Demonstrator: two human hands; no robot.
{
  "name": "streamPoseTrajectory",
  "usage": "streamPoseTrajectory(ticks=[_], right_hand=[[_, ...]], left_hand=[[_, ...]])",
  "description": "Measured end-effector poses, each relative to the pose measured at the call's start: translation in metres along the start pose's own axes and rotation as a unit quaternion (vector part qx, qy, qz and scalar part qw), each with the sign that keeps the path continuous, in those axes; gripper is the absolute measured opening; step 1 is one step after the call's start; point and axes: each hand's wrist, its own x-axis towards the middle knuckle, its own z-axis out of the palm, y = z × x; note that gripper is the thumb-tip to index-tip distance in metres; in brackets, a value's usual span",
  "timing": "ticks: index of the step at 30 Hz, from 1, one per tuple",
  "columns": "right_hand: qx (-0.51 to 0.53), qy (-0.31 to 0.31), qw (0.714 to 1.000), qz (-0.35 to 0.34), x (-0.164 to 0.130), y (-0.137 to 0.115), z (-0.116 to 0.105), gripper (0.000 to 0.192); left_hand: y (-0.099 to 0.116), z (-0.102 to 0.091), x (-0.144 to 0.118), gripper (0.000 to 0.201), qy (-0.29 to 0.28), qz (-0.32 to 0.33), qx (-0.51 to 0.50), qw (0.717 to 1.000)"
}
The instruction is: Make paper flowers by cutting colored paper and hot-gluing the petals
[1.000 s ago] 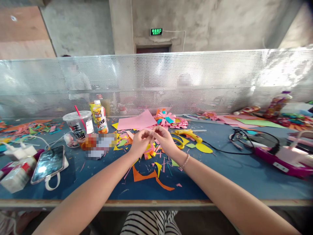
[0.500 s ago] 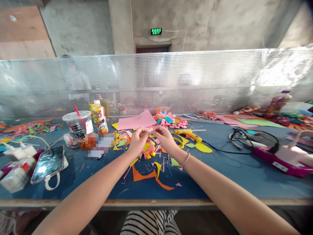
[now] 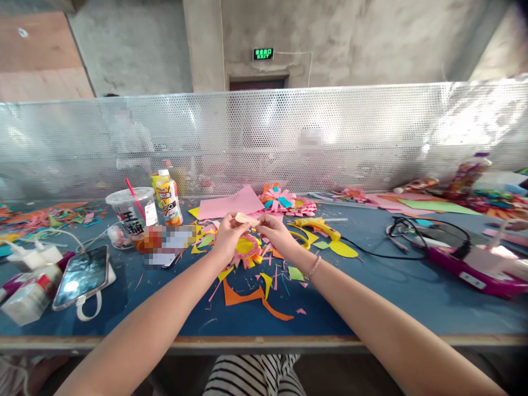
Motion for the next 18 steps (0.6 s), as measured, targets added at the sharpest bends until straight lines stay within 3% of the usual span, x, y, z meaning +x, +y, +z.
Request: streamPoseTrajectory(ticks=[3,5,8,10,13,15,18], right_hand=[[-0.069,-0.039,0.997,-0.016,0.002,0.000,-0.003,0.013],[-0.181,-0.042,0.981,-0.049,0.007,0.001,-0.017,0.014],[-0.412,0.053,0.906,-0.083,0.016,0.008,-0.062,0.014],[-0.486,0.092,0.869,-0.008,0.021,0.015,-0.098,0.012],[-0.532,0.065,0.837,0.113,0.023,0.024,-0.135,0.012],[-0.547,0.024,0.827,0.128,0.022,0.028,-0.139,0.018],[-0.542,-0.066,0.831,0.111,0.018,0.027,-0.116,0.027]], left_hand=[[0.000,0.000,0.000,0.031,0.007,-0.009,-0.027,1.000],[0.002,-0.001,0.002,0.030,0.012,-0.006,-0.048,0.999],[0.004,-0.003,0.005,0.029,0.012,0.010,-0.077,0.997],[0.004,-0.006,0.008,0.029,0.018,0.012,-0.082,0.996],[0.001,-0.009,0.012,0.029,0.038,0.007,-0.058,0.998],[-0.002,-0.013,0.015,0.029,0.044,0.007,-0.036,0.998],[-0.008,-0.018,0.019,0.029,0.044,0.001,-0.017,0.999]])
